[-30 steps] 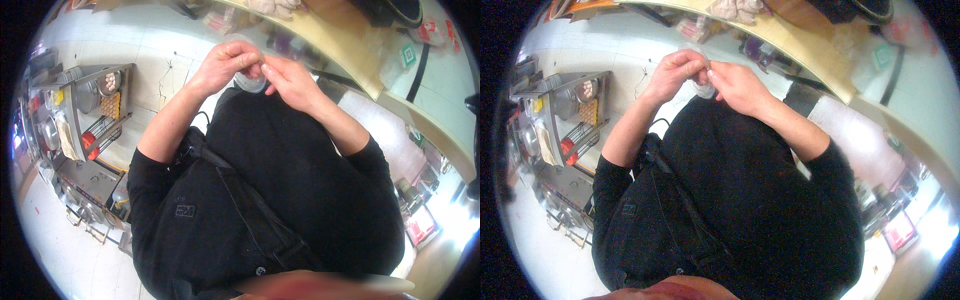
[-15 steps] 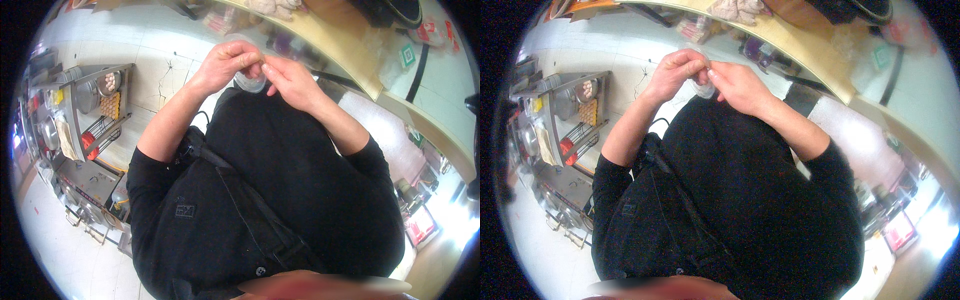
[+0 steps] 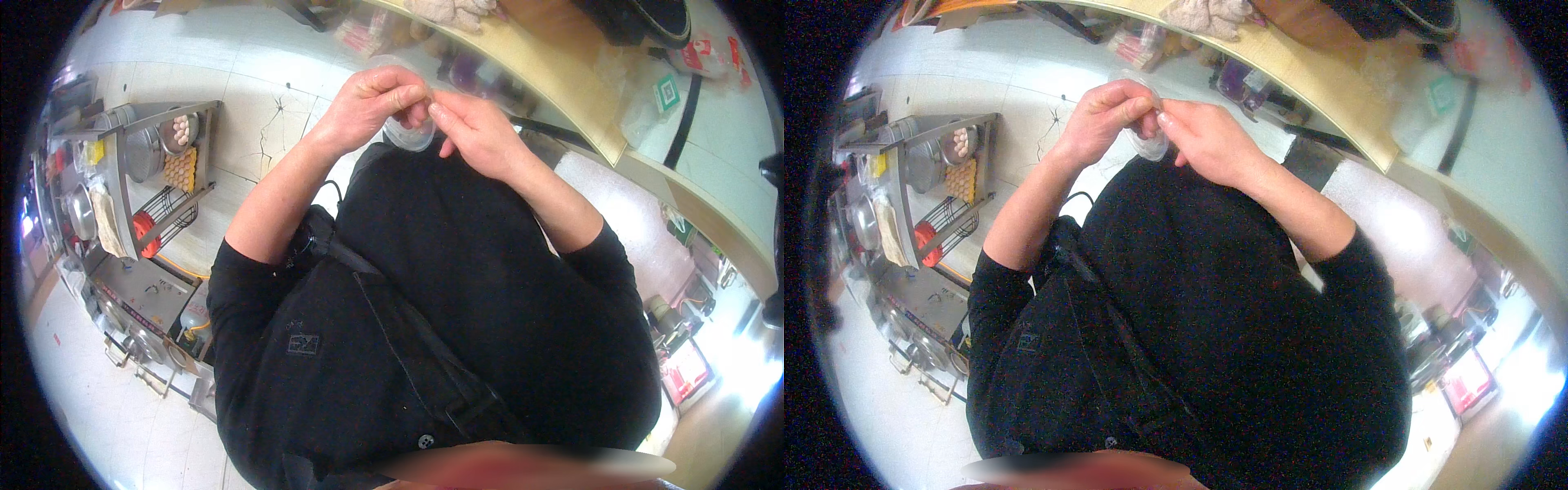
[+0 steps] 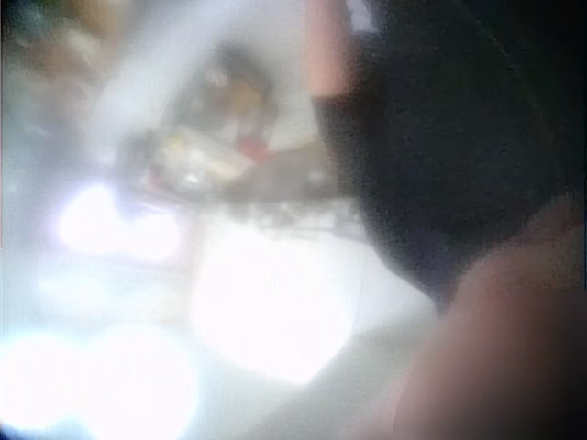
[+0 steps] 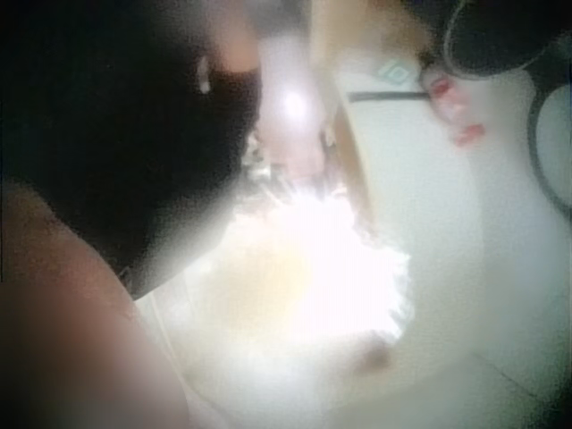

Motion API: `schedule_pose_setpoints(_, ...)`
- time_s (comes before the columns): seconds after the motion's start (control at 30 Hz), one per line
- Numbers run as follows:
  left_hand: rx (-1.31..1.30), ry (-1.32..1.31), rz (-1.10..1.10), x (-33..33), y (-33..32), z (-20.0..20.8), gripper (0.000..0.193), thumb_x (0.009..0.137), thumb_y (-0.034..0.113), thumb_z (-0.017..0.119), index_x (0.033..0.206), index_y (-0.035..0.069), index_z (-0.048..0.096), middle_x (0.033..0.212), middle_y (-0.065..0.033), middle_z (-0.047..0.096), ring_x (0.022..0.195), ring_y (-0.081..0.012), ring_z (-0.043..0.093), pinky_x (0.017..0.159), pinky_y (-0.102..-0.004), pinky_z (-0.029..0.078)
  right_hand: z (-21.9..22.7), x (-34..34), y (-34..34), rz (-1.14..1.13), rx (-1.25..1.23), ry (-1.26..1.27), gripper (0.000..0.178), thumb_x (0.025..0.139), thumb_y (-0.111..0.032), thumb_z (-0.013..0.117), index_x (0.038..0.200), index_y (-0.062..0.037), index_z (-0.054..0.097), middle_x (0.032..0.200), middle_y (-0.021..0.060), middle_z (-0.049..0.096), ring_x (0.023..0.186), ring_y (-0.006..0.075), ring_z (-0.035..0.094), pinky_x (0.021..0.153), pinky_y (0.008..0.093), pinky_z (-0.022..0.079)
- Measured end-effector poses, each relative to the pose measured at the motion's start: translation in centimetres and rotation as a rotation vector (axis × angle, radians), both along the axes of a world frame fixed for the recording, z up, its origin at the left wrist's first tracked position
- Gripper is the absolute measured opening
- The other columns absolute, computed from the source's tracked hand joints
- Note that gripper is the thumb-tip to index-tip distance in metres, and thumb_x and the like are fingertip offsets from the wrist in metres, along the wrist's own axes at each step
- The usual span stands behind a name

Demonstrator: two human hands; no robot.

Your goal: The person stir-fries rice in a wok using a spatula and ladle, then transfers the cooked rice into a container. The person then scoops rice from a rice cooker into a plastic container and seals it.

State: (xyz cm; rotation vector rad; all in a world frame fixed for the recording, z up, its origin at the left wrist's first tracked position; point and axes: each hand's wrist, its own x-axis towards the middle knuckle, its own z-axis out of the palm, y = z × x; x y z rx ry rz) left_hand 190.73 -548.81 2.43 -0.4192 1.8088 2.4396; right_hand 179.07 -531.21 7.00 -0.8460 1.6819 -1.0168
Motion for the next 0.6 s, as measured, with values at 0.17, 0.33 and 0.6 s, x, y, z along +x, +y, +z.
schedule_pose_setpoints(0.17, 0.01, 0.03, -0.011, 0.19, 0.1, -0.04, 0.019, 0.101, 0.018, 0.057, 0.101, 0.001, 0.064, 0.085, -0.0068, 0.066, 0.077, -0.0149, 0.064, 0.072, -0.0293, 0.054, 0.05, 0.21, 0.03, -0.011, 0.008, -0.024, 0.032, 0.103, -0.026, 0.043, 0.115, -0.0033, 0.061, 0.094, 0.0124, 0.066, 0.065, 0.0184, 0.064, 0.061, 0.032, 0.055)
schedule_pose_setpoints(0.33, 0.0, 0.02, -0.018, 0.33, 0.17, -0.16, 0.019, 0.101, 0.018, 0.057, 0.102, 0.001, 0.064, 0.085, -0.0064, 0.066, 0.076, -0.0146, 0.063, 0.071, -0.0293, 0.053, 0.15, 0.39, 0.16, -0.006, 0.002, -0.024, 0.032, 0.103, -0.027, 0.043, 0.116, -0.0057, 0.062, 0.091, 0.0098, 0.067, 0.064, 0.0171, 0.063, 0.061, 0.031, 0.055)
schedule_pose_setpoints(0.6, 0.017, 0.02, -0.019, 0.45, 0.44, -0.27, 0.019, 0.102, 0.019, 0.057, 0.103, 0.001, 0.064, 0.085, -0.0057, 0.066, 0.075, -0.014, 0.063, 0.071, -0.0291, 0.053, -0.11, 0.53, 0.46, -0.014, -0.001, -0.03, 0.031, 0.104, -0.028, 0.042, 0.114, -0.0068, 0.063, 0.088, 0.0076, 0.065, 0.062, 0.0151, 0.061, 0.058, 0.0295, 0.053)
